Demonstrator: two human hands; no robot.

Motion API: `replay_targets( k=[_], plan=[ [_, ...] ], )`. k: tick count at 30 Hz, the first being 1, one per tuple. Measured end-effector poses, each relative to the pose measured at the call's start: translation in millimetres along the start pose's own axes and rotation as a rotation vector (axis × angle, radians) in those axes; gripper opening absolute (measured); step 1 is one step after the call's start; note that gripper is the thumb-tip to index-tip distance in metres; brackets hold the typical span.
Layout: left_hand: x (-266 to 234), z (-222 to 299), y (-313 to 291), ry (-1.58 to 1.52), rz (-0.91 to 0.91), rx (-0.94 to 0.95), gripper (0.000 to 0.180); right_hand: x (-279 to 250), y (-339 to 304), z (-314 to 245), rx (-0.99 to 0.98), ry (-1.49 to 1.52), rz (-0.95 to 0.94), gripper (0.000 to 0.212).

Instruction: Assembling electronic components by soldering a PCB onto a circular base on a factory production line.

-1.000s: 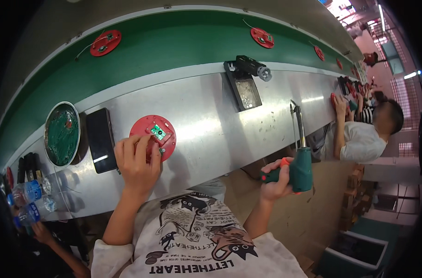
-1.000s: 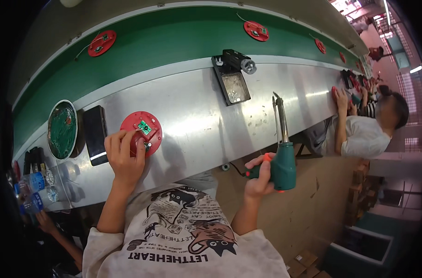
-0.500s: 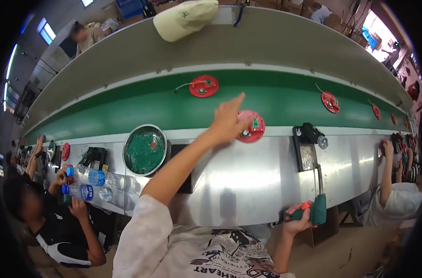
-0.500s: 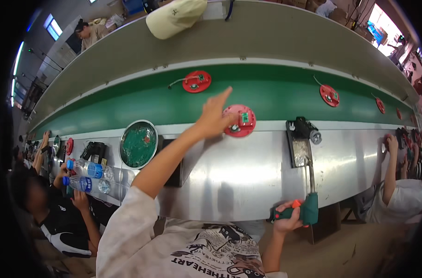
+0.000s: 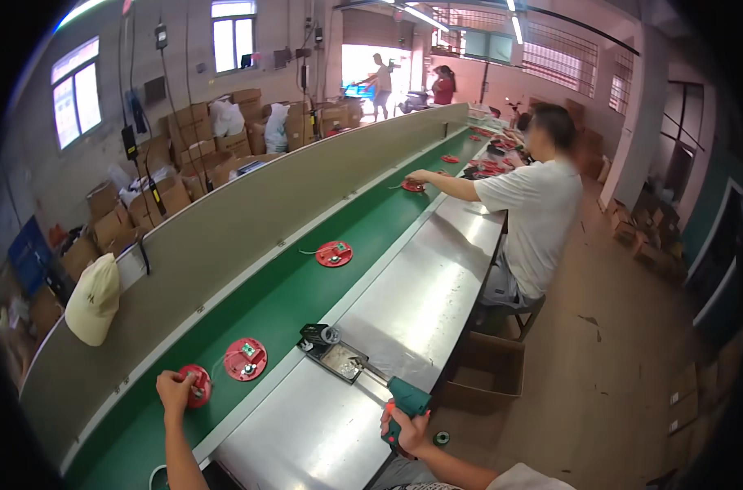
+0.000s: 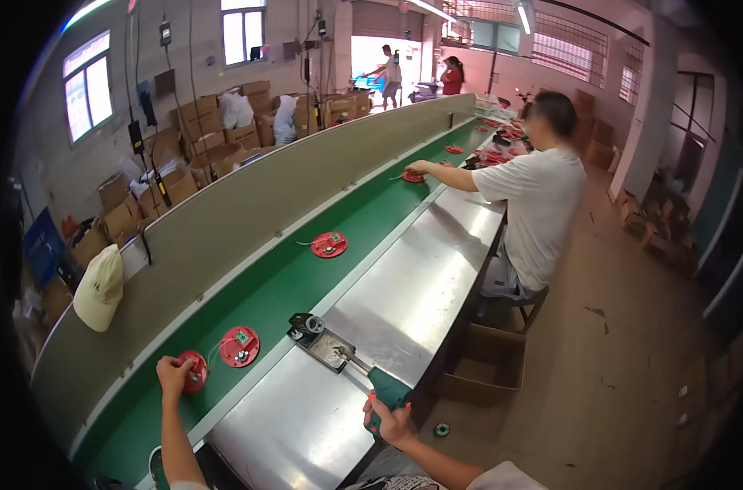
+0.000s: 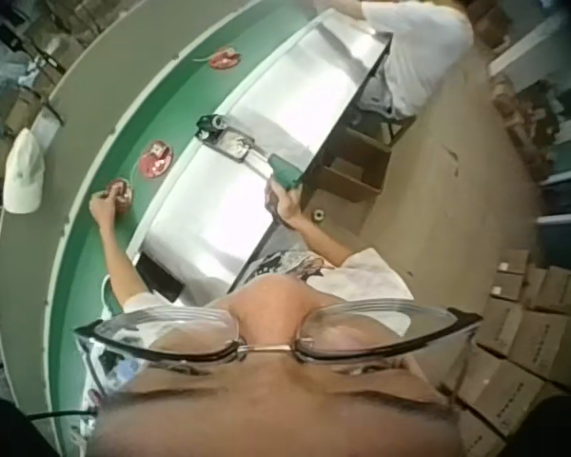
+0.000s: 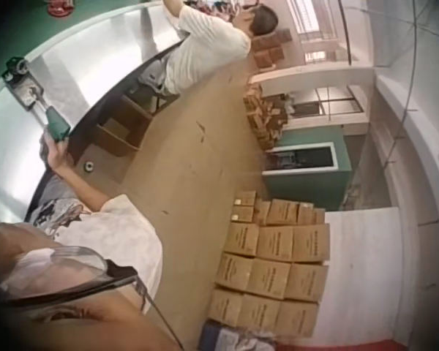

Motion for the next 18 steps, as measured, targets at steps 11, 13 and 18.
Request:
replay_targets(
  k=[11, 13, 18],
  plan=[
    [11, 77, -79, 0.092, 0.090, -0.075, 0.038, 0, 10, 4, -0.077, 0.051, -0.041, 0.020],
    [16, 89, -84, 0.141, -0.013, -0.038, 0.034, 1, 9, 3, -0.086, 0.025, -0.044, 0.021],
    [22, 59, -66, 0.065, 0.148, -0.039, 0.026, 6, 6, 4, -0.071, 0.043, -0.046, 0.023]
  ],
)
Point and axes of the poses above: each hand's wrist, its own y-axis towards the middle knuckle, its own x-axis out of the palm, z = x × y, the point moved 7 cm from there along y, towards the middle knuckle, and after that the axes turned 9 degrees about -z, right-handed, at the moved point
